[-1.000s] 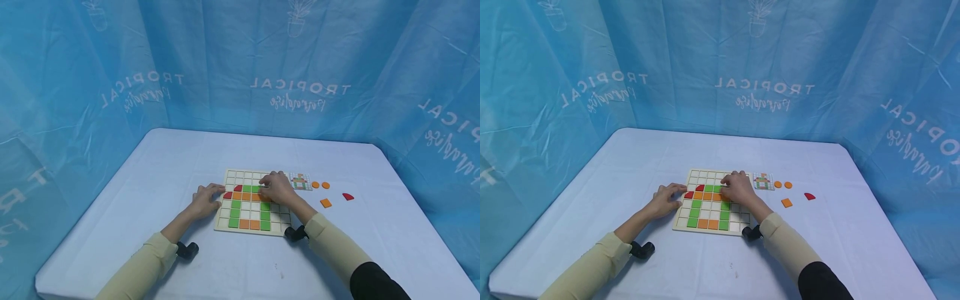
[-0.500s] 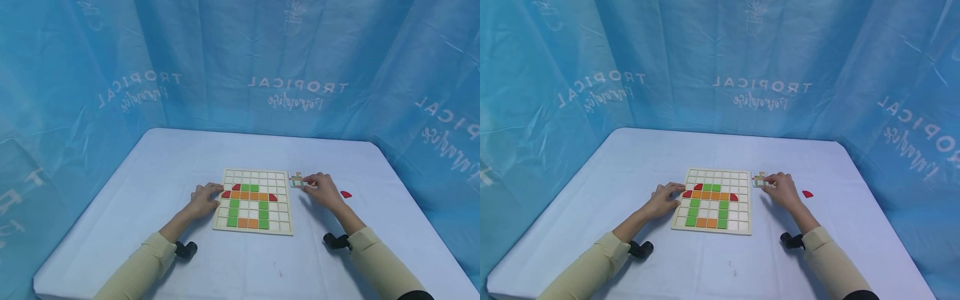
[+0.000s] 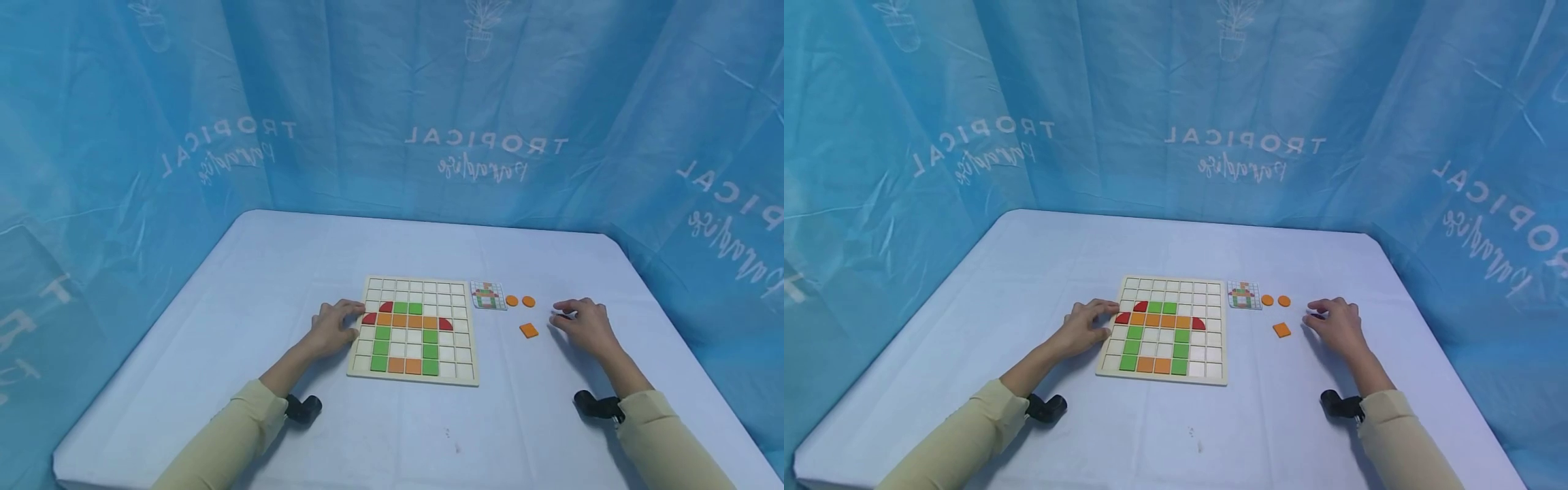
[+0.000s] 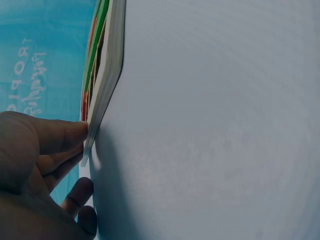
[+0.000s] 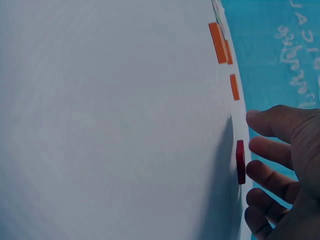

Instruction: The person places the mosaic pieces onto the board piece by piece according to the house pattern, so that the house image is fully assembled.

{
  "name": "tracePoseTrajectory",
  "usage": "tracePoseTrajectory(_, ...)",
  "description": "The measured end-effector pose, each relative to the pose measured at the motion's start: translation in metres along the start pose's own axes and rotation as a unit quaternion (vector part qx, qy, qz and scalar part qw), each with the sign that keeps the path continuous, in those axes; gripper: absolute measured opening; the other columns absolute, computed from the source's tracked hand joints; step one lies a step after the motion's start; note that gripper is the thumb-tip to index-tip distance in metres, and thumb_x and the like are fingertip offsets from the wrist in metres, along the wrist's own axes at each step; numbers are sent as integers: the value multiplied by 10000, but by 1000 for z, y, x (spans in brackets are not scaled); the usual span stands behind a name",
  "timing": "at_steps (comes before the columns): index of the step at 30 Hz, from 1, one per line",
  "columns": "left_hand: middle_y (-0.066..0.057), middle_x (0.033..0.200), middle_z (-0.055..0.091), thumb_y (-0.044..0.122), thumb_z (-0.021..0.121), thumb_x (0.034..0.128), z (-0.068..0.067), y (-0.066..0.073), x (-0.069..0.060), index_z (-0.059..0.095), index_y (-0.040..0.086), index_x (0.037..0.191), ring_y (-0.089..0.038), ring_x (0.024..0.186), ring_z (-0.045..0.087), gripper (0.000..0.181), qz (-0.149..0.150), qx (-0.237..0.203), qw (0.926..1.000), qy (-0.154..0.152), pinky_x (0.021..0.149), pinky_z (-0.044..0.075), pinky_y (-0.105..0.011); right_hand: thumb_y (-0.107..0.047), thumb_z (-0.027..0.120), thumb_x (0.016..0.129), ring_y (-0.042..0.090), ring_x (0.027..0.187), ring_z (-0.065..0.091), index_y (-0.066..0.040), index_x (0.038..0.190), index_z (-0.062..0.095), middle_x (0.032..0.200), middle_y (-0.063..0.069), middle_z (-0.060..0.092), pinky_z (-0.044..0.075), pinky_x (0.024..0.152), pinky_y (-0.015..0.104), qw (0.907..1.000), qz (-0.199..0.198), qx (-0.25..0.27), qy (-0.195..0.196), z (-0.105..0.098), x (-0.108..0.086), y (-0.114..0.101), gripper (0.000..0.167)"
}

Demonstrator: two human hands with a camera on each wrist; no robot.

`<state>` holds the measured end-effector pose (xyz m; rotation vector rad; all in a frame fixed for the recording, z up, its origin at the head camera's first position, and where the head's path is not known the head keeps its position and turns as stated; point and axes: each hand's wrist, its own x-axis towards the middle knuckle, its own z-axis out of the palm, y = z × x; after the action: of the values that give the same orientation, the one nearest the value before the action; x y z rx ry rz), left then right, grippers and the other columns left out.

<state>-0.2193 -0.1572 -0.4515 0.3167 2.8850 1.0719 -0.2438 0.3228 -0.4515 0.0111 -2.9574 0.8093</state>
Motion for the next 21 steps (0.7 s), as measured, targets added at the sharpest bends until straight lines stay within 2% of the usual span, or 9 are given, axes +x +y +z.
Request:
tracePoseTrajectory(11, -45, 1375, 507, 60, 685, 832, 3, 0, 3, 595, 73, 1293, -244, 1036, 384, 471, -169, 95, 9998, -51, 861, 278, -455, -150, 654, 885, 463, 1039, 352, 91, 1193, 600, 1122, 306, 476, 401, 730, 501, 9994, 15, -154, -314, -5, -6, 20, 394)
tracePoseTrajectory(21, -43, 1374, 508, 47, 681, 832, 2, 0, 3, 594, 74, 1295, -244, 1047, 381, 472, -229, 83, 9997, -62, 867, 274, -451, -118, 640, 893, 405, 986, 379, 75, 1188, 610, 1082, 262, 510, 384, 717, 457, 9997, -1, -37, -249, -4, -11, 21, 354)
